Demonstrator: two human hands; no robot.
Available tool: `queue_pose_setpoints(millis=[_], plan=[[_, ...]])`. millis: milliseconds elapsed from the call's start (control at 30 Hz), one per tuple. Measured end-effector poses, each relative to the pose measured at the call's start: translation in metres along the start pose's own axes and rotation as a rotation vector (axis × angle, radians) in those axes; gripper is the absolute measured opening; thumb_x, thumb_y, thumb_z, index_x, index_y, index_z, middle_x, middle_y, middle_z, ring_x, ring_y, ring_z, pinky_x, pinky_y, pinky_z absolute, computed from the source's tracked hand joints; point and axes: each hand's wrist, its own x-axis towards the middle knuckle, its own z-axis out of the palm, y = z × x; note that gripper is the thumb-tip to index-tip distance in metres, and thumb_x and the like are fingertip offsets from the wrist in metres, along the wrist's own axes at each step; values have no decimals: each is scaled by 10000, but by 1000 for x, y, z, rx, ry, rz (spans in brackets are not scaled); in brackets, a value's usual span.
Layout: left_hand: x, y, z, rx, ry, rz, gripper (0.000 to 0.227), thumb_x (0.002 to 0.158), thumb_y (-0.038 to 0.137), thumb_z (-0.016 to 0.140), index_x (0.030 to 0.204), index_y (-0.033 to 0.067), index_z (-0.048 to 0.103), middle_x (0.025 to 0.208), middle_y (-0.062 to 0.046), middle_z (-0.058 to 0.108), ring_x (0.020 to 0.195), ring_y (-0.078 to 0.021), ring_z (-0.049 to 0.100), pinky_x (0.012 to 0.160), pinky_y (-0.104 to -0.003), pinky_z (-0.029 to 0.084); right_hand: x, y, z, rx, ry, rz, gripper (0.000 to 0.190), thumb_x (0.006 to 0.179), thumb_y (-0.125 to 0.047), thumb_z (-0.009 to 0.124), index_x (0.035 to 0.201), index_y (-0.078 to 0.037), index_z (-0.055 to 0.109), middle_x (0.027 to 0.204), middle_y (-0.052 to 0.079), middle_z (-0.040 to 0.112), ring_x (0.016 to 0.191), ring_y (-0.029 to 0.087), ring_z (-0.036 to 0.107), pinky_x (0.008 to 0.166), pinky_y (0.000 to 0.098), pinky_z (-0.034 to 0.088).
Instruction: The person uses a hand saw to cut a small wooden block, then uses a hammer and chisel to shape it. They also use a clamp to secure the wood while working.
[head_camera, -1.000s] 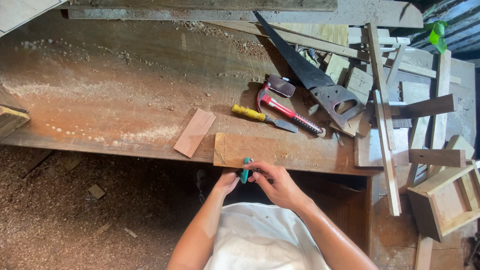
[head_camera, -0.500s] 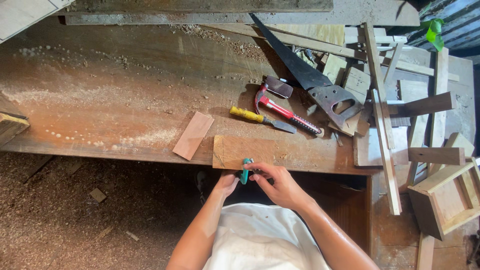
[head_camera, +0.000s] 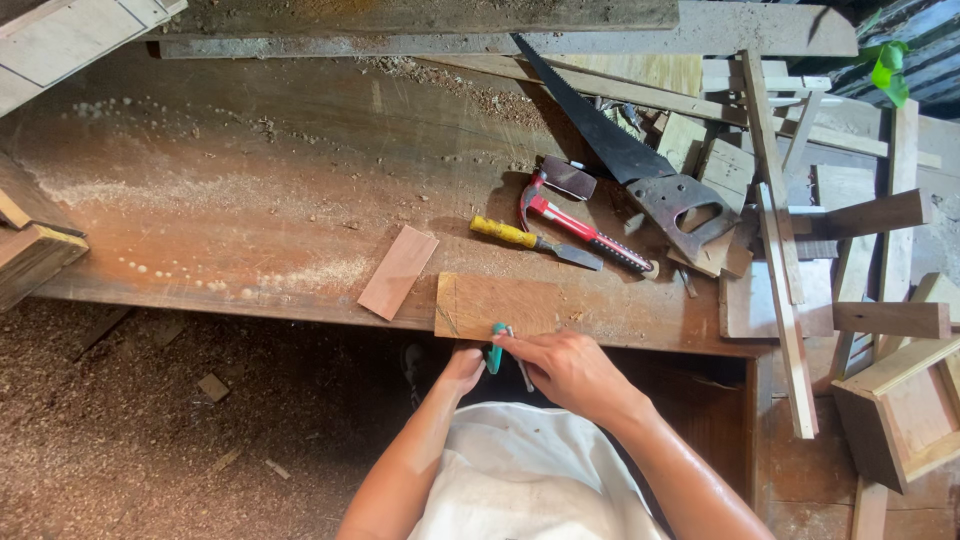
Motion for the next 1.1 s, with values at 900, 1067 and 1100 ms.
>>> queue_pose_setpoints(millis=[900,1067,1100], plan=[[9,-14,8,-30,124,62,364,961,160,611,1320,100,593,1279,-38,650,1160,-165,620,998,-344,499,39,6,-19,-456,-203,-136,512,901,-566,690,732,-84,724,702,78,682,815,293,667,825,424,477],[2,-15,2,-1,167,43,346,1015,189,612,1347,93,589,1283,-23,625,1174,-154,574,1004,-336,456,28,8,-11,-366,-246,335,480,1039,-474,585,740,-135,745,781,116,720,823,325,695,853,392,529],[6,-12,2,12,148,68,341,1021,184,612,1346,83,590,1280,-28,625,1177,-157,572,1012,-338,451,27,9,-13,-370,-298,423,461,1060,-460,560,801,-133,758,855,131,744,882,319,706,872,388,537]])
